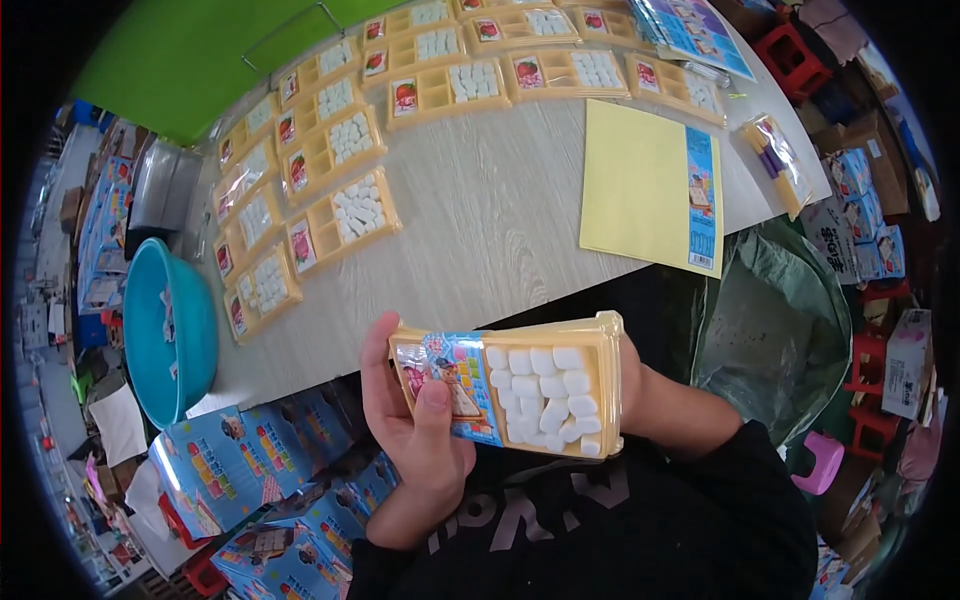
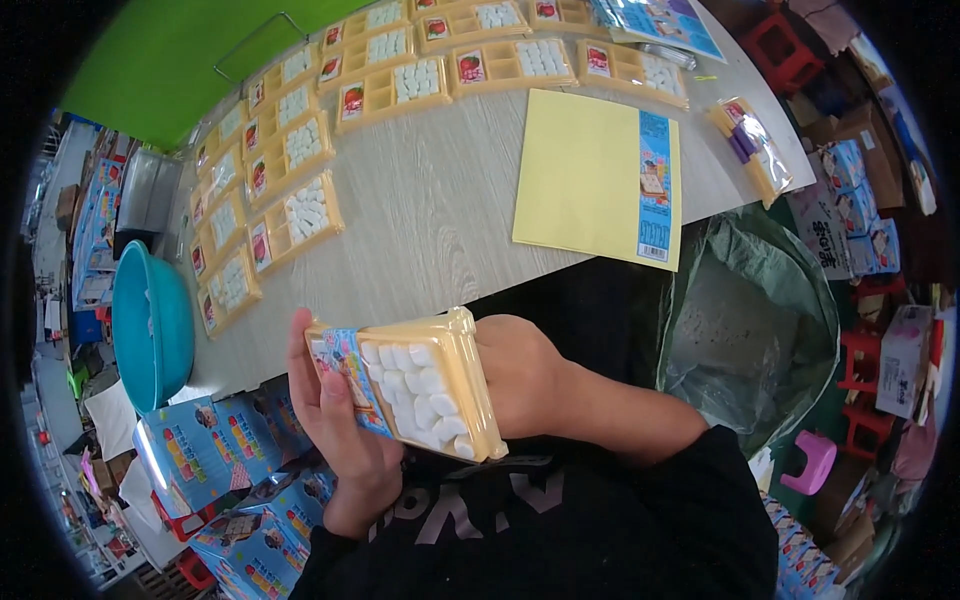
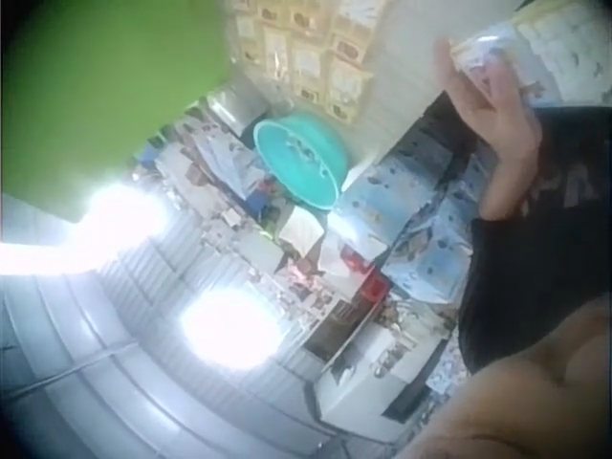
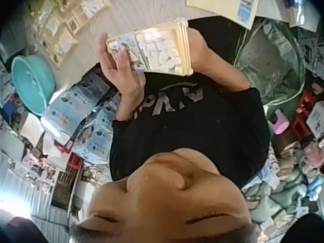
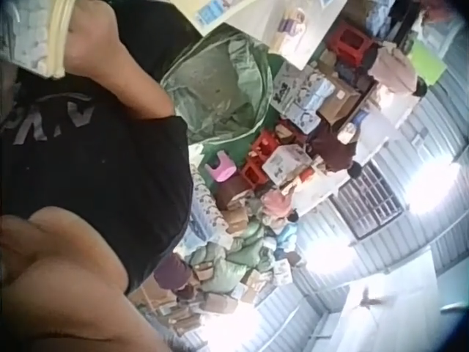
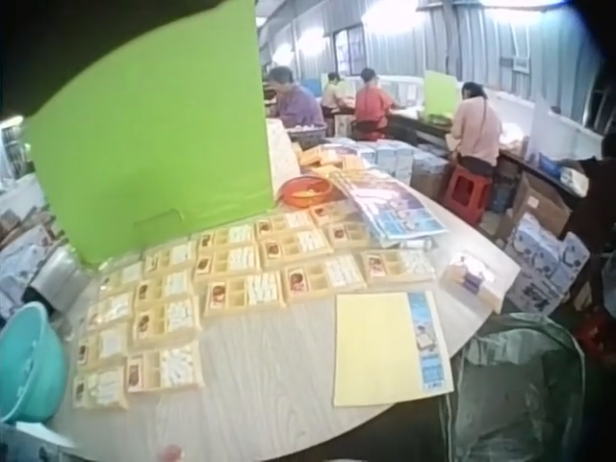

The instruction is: Peeling labels from a backing sheet and wrapping them around plastic trays containing marshmallows.

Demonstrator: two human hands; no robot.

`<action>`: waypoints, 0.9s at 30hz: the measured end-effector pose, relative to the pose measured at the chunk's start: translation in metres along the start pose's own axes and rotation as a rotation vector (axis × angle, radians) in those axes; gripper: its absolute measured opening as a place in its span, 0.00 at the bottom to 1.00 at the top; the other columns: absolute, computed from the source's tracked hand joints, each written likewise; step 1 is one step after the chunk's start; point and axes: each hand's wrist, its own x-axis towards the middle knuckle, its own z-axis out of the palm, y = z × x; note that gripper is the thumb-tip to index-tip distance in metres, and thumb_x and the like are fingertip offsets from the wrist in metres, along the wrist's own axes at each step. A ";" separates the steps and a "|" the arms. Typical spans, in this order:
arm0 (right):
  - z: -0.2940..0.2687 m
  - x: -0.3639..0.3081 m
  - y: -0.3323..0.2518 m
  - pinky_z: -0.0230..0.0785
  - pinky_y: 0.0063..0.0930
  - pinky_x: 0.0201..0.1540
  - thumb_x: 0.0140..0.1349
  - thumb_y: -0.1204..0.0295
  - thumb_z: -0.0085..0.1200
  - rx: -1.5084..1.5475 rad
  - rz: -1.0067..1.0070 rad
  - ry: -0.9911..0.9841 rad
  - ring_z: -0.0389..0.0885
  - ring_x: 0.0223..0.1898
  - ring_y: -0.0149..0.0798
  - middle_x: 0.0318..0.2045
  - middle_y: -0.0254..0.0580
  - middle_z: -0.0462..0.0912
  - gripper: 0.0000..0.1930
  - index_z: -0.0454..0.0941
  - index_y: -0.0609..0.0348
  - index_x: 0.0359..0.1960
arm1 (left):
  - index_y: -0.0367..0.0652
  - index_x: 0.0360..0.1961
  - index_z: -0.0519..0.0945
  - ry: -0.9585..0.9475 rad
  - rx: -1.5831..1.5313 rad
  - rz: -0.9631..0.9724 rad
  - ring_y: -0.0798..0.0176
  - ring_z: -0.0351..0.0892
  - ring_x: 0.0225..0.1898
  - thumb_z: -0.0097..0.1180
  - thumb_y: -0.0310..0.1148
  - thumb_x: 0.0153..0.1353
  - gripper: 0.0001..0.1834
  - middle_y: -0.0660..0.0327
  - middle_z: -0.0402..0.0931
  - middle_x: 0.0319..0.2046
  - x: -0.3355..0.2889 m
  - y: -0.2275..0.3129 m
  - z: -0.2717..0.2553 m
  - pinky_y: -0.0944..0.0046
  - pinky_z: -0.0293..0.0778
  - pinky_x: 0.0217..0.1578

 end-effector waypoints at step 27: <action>-0.053 0.001 -0.024 0.58 0.27 0.17 0.46 0.62 0.73 -0.366 -0.143 0.119 0.72 0.17 0.36 0.22 0.36 0.75 0.19 0.79 0.62 0.31 | 0.36 0.64 0.66 -0.330 -0.169 -0.591 0.68 0.79 0.49 0.68 0.52 0.61 0.41 0.59 0.77 0.50 -0.009 -0.031 -0.009 0.68 0.75 0.51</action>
